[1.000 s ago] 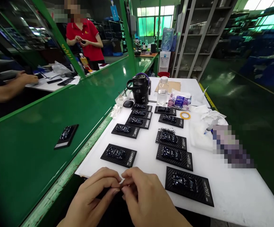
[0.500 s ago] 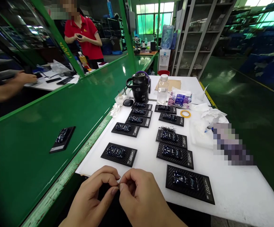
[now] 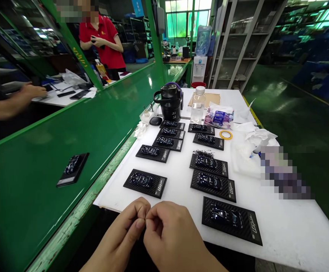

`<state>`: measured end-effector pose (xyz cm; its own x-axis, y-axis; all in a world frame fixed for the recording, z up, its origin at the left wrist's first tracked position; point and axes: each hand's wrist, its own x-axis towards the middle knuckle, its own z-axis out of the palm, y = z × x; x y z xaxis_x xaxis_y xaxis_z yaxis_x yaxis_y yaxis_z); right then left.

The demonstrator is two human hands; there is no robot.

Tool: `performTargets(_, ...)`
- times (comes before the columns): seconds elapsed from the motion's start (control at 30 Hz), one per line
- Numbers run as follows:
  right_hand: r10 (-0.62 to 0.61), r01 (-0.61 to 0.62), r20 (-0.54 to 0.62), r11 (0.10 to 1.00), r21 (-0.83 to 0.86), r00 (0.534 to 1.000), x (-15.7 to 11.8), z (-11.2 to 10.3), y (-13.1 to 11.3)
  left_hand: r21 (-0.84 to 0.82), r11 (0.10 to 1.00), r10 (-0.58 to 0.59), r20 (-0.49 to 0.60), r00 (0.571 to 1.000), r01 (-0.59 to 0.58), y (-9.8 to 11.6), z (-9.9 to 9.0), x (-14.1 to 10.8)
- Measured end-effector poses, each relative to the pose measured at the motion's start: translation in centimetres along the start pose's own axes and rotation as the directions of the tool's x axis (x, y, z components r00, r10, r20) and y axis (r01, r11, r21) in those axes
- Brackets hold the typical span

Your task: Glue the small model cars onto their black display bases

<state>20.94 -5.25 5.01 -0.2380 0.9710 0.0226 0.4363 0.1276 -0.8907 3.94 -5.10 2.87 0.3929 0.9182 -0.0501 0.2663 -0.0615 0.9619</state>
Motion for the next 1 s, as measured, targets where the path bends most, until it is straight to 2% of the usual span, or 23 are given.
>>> performTargets(0.07, 0.143, -0.155, 0.093, 0.978, 0.142, 0.985, 0.6, -0.5, 0.1, 0.028, 1.0, 0.006, -0.075, 0.997, -0.004, -0.3, -0.8, 0.3)
performTargets(0.1, 0.142, -0.151, 0.065, 0.977, 0.151, 0.988, 1.0, -0.5, 0.4, 0.081, 0.997, 0.032, -0.157, 0.987, -0.019, -0.5, -1.3, 0.6)
performTargets(0.17, 0.014, -0.013, -0.101, 1.0, 0.011, 0.995, 1.9, -0.1, 1.5, 0.251, 0.966, 0.143, -0.343, 0.928, -0.056, -1.0, -2.5, 1.6)
performTargets(0.23, -0.17, 0.121, -0.2, 0.965, -0.232, 0.965, 2.7, 0.7, 2.9, 0.439, 0.892, 0.308, -0.426, 0.851, -0.103, -1.7, -3.5, 2.8)
performTargets(0.27, -0.228, 0.158, -0.193, 0.933, -0.322, 0.954, 3.0, 1.2, 3.6, 0.517, 0.846, 0.383, -0.412, 0.827, -0.134, -2.0, -3.8, 3.5)
performTargets(0.33, -0.261, 0.184, -0.14, 0.894, -0.408, 0.955, 3.4, 2.0, 4.5, 0.613, 0.767, 0.473, -0.34, 0.812, -0.19, -2.7, -4.0, 4.5)
performTargets(0.47, -0.257, 0.2, -0.083, 0.884, -0.424, 0.963, 3.3, 2.4, 4.7, 0.682, 0.692, 0.518, -0.241, 0.82, -0.237, -3.9, -3.5, 5.3)
performTargets(0.63, -0.29, 0.244, -0.057, 0.883, -0.401, 0.955, 3.2, 2.1, 4.4, 0.732, 0.631, 0.588, -0.235, 0.774, -0.257, -4.8, -3.1, 5.2)
performTargets(0.73, -0.303, 0.262, -0.039, 0.875, -0.407, 0.952, 3.3, 2.1, 4.5, 0.744, 0.619, 0.604, -0.244, 0.758, -0.253, -5.0, -2.9, 5.3)
performTargets(0.83, -0.327, 0.281, -0.02, 0.84, -0.464, 0.945, 3.3, 2.2, 4.5, 0.726, 0.651, 0.577, -0.283, 0.766, -0.222, -4.8, -2.7, 5.3)
performTargets(0.9, -0.35, 0.297, -0.006, 0.803, -0.517, 0.937, 3.3, 2.4, 4.4, 0.689, 0.704, 0.512, -0.327, 0.794, -0.17, -4.4, -2.6, 5.4)
performTargets(1.0, -0.377, 0.309, 0.009, 0.745, -0.591, 0.926, 3.2, 2.7, 4.3, 0.583, 0.812, 0.319, -0.428, 0.846, -0.011, -3.6, -3.0, 5.7)
